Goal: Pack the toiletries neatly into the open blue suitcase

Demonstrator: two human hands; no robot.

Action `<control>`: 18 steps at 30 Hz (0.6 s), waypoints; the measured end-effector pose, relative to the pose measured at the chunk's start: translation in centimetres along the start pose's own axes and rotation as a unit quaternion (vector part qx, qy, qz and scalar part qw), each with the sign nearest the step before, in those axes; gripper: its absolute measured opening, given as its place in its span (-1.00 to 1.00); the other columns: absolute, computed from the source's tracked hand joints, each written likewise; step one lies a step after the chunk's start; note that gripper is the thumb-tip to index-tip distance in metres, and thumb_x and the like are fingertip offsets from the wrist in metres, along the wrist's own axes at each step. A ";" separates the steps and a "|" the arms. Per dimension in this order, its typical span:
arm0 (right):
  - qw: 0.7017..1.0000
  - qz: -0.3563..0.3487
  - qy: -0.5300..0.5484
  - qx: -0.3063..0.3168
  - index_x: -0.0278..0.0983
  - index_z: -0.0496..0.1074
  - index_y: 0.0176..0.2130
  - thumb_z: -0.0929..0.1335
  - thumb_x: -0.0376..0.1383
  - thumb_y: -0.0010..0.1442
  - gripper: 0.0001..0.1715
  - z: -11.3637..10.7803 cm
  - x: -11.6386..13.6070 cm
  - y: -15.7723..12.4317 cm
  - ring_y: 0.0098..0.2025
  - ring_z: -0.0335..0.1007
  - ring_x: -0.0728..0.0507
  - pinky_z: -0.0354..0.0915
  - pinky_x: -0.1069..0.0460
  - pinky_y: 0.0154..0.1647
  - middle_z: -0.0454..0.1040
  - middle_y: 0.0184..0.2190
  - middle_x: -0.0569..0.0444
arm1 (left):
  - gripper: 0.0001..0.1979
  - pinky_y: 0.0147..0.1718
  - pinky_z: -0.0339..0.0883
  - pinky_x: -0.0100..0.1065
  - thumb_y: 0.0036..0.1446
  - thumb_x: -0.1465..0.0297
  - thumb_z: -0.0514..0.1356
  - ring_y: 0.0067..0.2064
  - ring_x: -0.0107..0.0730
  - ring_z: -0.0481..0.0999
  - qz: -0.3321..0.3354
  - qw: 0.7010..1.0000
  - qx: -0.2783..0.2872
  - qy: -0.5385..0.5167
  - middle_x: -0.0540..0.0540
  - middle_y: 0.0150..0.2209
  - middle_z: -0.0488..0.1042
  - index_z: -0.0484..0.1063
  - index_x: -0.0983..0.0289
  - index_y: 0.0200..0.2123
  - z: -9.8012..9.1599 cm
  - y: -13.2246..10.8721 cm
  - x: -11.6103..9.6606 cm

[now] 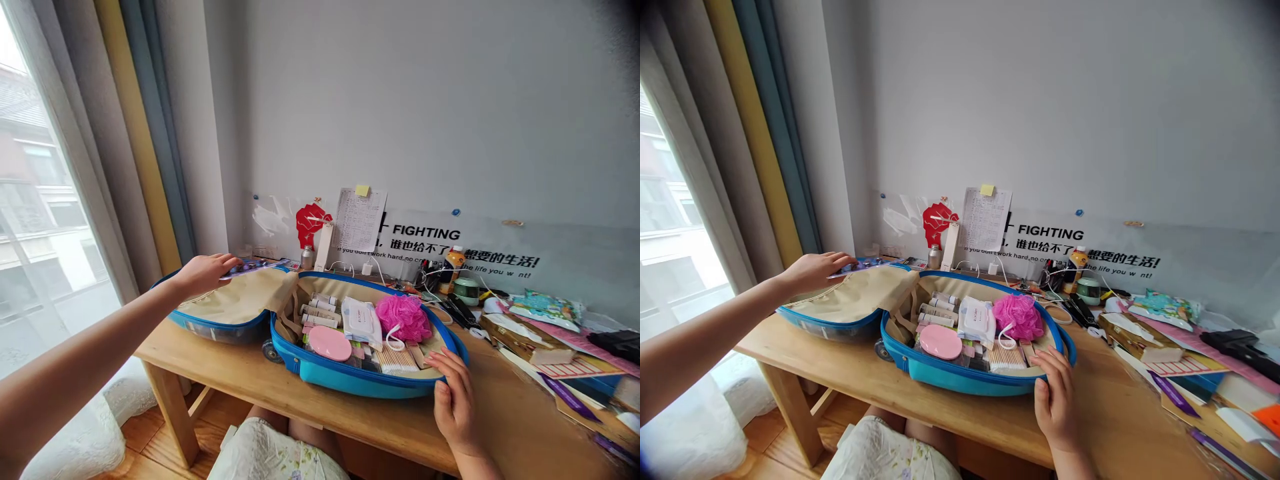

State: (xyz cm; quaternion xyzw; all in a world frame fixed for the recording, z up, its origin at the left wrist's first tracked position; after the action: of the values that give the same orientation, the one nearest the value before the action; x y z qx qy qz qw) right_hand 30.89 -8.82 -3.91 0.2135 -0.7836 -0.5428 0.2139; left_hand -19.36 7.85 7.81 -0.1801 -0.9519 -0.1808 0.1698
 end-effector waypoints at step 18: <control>1.000 -0.010 -0.011 0.002 -0.21 0.44 -0.01 0.12 -0.16 0.41 -0.59 -0.2 0.5 0.3 0.13 0.38 -0.31 0.35 -0.29 0.09 0.49 -0.11 -0.11 | -0.55 -0.19 0.36 -0.29 0.31 0.50 0.01 -0.21 -0.33 0.51 0.346 0.928 -0.048 -0.127 0.11 0.05 0.45 0.30 0.01 0.19 -0.3 4.3 -20.5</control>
State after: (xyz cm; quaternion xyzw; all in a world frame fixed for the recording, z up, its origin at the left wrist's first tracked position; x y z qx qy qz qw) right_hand 30.58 -9.12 -3.58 0.2161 -0.7846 -0.5457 0.1996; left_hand 0.48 5.70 1.35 -0.5278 -0.8342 -0.1320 0.0902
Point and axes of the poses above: each hand's wrist, its own y-axis towards the middle knuckle, its own z-axis out of the palm, x = y × z, the point moved 9 cm from there along y, towards the middle knuckle
